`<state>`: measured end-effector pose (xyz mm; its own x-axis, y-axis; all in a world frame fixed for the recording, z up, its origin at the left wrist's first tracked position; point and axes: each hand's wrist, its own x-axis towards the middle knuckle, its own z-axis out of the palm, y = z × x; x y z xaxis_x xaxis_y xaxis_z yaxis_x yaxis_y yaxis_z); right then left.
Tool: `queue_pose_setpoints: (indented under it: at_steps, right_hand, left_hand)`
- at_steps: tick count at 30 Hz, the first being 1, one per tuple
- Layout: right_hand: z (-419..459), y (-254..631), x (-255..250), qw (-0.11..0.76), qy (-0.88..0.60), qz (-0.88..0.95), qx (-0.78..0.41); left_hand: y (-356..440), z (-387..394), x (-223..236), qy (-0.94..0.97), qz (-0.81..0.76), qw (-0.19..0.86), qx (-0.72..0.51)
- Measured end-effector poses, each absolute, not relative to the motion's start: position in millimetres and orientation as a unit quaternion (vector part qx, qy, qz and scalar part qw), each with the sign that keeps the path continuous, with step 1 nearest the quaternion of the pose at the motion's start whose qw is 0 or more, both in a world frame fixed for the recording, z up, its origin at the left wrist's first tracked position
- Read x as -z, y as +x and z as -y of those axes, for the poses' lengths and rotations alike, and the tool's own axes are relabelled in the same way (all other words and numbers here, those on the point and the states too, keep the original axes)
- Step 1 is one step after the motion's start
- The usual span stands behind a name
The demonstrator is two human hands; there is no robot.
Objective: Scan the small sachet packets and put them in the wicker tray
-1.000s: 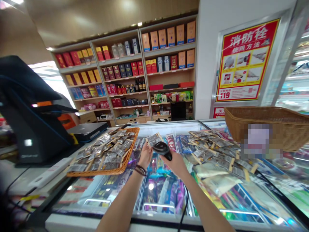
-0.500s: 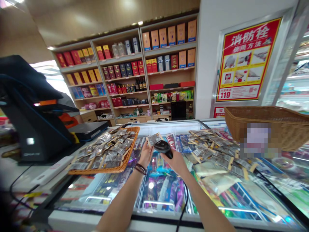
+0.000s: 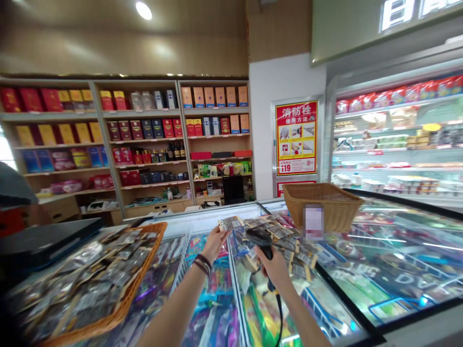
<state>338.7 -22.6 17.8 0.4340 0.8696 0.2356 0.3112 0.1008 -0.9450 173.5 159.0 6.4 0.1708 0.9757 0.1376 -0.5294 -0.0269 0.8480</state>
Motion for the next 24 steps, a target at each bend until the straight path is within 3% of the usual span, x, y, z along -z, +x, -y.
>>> queue_pose_setpoints:
  at_steps: [3,9,12,17,24]
  right_hand:
    - [35,363,-13,0.580,-0.655,0.434,-0.216]
    - [49,387,-4,0.609,-0.654,0.408,-0.189]
    - [49,381,-9,0.597,-0.652,0.422,-0.198]
    - [28,342,-16,0.573,-0.627,0.472,-0.235]
    - [-17,256,-20,0.565,-0.547,0.526,-0.325]
  left_hand:
    - [226,-157,-18,0.444,-0.288,0.639,-0.558]
    - [247,-155,-4,0.571,-0.393,0.445,-0.566]
    - [210,-159,11,0.628,-0.408,0.351,-0.562]
    - [119,-156,19,0.641,-0.424,0.293,-0.568]
    - [-3,-131,-29,0.658,-0.474,0.193,-0.552]
